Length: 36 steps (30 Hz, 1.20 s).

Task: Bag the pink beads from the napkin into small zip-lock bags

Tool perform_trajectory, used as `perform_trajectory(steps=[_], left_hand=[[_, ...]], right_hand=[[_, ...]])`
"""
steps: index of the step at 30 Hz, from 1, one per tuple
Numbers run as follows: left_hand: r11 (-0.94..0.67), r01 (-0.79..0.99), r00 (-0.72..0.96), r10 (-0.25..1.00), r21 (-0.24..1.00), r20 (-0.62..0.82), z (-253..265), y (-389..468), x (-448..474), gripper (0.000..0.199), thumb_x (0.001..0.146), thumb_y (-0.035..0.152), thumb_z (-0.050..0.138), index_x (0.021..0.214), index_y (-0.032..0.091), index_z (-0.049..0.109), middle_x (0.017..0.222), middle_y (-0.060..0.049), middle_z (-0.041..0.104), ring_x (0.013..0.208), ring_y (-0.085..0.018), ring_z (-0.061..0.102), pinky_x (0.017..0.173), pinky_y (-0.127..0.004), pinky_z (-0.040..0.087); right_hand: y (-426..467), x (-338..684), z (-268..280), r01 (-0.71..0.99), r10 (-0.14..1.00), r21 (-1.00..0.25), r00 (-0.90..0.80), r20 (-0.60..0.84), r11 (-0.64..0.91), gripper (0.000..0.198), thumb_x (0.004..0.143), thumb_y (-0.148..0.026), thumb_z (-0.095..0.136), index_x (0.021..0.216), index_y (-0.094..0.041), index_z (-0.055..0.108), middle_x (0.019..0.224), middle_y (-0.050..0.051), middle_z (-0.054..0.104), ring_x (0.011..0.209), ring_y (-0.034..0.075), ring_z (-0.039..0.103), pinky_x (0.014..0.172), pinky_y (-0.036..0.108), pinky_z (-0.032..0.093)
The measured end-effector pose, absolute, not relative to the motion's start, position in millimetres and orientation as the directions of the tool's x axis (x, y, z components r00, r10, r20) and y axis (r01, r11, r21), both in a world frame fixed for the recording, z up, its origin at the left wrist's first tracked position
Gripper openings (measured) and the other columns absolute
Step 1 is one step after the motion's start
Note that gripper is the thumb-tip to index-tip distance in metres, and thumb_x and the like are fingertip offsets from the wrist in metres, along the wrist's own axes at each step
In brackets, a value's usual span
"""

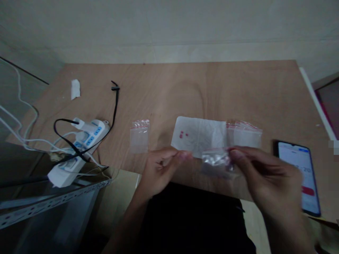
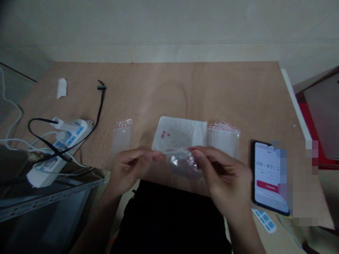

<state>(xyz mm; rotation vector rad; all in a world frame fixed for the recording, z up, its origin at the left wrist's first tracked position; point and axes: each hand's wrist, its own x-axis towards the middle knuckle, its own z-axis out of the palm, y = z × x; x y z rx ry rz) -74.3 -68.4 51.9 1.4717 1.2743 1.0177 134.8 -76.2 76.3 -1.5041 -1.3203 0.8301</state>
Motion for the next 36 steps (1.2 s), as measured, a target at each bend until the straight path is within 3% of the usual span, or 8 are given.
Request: perform_trajectory(steps=[5, 9, 13, 16, 19, 26, 32, 36], left_hand=[[0.163, 0.663, -0.508, 0.815, 0.731, 0.278, 17.6, -44.9, -130.1, 0.044, 0.079, 0.047, 0.067, 0.108, 0.015, 0.066, 0.108, -0.013, 0.070, 0.101, -0.028, 0.066, 0.091, -0.047, 0.052], [0.421, 0.757, -0.580, 0.786, 0.499, 0.216, 0.1, -30.8, -153.2, 0.072, 0.069, 0.057, 0.073, 0.120, 0.009, 0.054, 0.126, -0.026, 0.058, 0.125, -0.044, 0.050, 0.104, -0.064, 0.037], [0.433, 0.809, -0.518, 0.844, 0.398, 0.135, 1.6, -28.9, -146.7, 0.065, 0.072, 0.057, 0.071, 0.114, 0.009, 0.057, 0.128, -0.027, 0.057, 0.126, -0.047, 0.048, 0.103, -0.065, 0.034], [0.423, 0.829, -0.512, 0.837, 0.366, 0.194, 2.9, -30.7, -140.5, 0.059, 0.072, 0.051, 0.071, 0.114, 0.011, 0.058, 0.125, -0.024, 0.061, 0.122, -0.045, 0.052, 0.101, -0.062, 0.038], [0.357, 0.870, -0.462, 0.832, 0.341, 0.307, 0.4, -33.3, -140.0, 0.056, 0.073, 0.048, 0.070, 0.116, 0.015, 0.059, 0.124, -0.020, 0.063, 0.118, -0.042, 0.055, 0.098, -0.060, 0.040], [0.185, 0.902, -0.347, 0.849, 0.390, 0.399, -8.9, -37.3, -147.2, 0.039, 0.077, 0.036, 0.070, 0.109, 0.015, 0.063, 0.102, -0.011, 0.072, 0.100, -0.031, 0.065, 0.096, -0.050, 0.043], [-0.207, 0.846, -0.107, 0.837, 0.491, 0.537, 9.8, -43.9, -146.1, 0.030, 0.085, 0.034, 0.068, 0.111, 0.019, 0.066, 0.095, -0.006, 0.074, 0.084, -0.020, 0.068, 0.080, -0.036, 0.054], [-0.409, 0.739, 0.072, 0.838, 0.535, 0.541, 32.8, -53.8, -133.1, 0.035, 0.084, 0.027, 0.071, 0.118, 0.023, 0.064, 0.103, -0.003, 0.073, 0.091, -0.018, 0.068, 0.082, -0.032, 0.056]], right_hand=[[-43.2, 177.8, 75.5, 0.384, 0.806, -0.916, 0.576, 0.138, -0.117, 0.031, 0.070, -0.028, 0.081, 0.099, -0.019, 0.075, 0.066, 0.005, 0.071, 0.043, 0.012, 0.055, 0.044, 0.027, 0.042], [-22.8, 205.3, 57.7, 0.670, 0.852, -0.678, 0.508, 0.123, -0.302, 0.026, 0.077, -0.024, 0.074, 0.102, -0.017, 0.076, 0.070, 0.008, 0.071, 0.055, 0.017, 0.062, 0.058, 0.033, 0.046], [-21.4, 212.9, 46.2, 0.865, 0.868, -0.424, 0.407, 0.284, -0.267, 0.039, 0.081, -0.030, 0.069, 0.118, -0.017, 0.072, 0.095, 0.016, 0.074, 0.069, 0.024, 0.065, 0.073, 0.042, 0.048], [-25.2, 207.4, 50.0, 0.908, 0.848, -0.356, 0.361, 0.388, -0.224, 0.045, 0.080, -0.030, 0.069, 0.119, -0.007, 0.071, 0.104, 0.024, 0.071, 0.083, 0.028, 0.066, 0.075, 0.042, 0.051], [-29.1, 198.3, 56.3, 0.907, 0.837, -0.379, 0.344, 0.425, -0.180, 0.047, 0.082, -0.031, 0.065, 0.119, -0.003, 0.069, 0.110, 0.027, 0.069, 0.091, 0.030, 0.066, 0.067, 0.037, 0.053], [-33.1, 170.9, 54.3, 0.900, 0.778, -0.404, 0.134, 0.614, 0.164, 0.031, 0.085, -0.033, 0.062, 0.107, -0.013, 0.073, 0.099, 0.015, 0.073, 0.083, 0.026, 0.067, 0.067, 0.038, 0.054], [-33.0, 115.2, 61.5, 0.662, 0.884, -0.634, -0.097, 0.457, 0.401, 0.017, 0.091, -0.022, 0.059, 0.102, -0.019, 0.071, 0.101, 0.007, 0.074, 0.094, 0.020, 0.068, 0.083, 0.035, 0.054], [-25.7, 86.2, 71.0, 0.389, 0.903, -0.826, -0.303, 0.303, 0.408, 0.015, 0.092, -0.021, 0.058, 0.100, -0.021, 0.071, 0.111, 0.005, 0.073, 0.105, 0.018, 0.067, 0.084, 0.031, 0.053]])
